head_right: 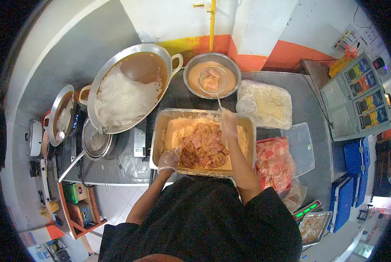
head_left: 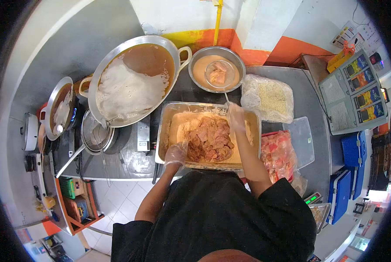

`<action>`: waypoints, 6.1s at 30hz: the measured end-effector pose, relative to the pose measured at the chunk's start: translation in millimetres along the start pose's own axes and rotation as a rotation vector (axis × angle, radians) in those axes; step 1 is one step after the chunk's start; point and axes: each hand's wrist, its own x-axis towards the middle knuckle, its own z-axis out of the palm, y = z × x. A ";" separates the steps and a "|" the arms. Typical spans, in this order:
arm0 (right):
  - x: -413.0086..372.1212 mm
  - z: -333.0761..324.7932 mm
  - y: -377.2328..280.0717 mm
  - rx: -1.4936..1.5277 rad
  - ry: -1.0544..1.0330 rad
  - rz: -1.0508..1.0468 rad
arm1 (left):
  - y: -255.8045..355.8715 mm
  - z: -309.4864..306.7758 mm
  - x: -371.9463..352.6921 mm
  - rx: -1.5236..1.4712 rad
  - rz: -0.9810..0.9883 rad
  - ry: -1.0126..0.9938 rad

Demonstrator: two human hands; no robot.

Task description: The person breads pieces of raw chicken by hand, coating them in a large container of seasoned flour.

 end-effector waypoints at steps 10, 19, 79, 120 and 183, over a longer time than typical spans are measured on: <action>-15.4 -21.3 -24.4 0.053 0.127 -0.160 | 6.1 -11.8 1.2 -0.071 -0.020 0.036; 198.0 -46.2 -18.2 -0.596 -0.075 0.041 | 6.0 -10.5 2.8 0.000 -0.019 0.008; -83.5 -71.4 61.0 0.921 -0.185 0.660 | -67.1 40.4 36.9 -0.174 -0.113 0.030; -67.7 -60.5 -48.9 0.640 -0.682 0.105 | 35.9 -11.5 123.5 -0.747 0.059 -0.584; -80.7 -55.1 45.9 -0.249 -0.587 0.219 | 8.8 10.1 113.9 -0.251 0.230 -0.507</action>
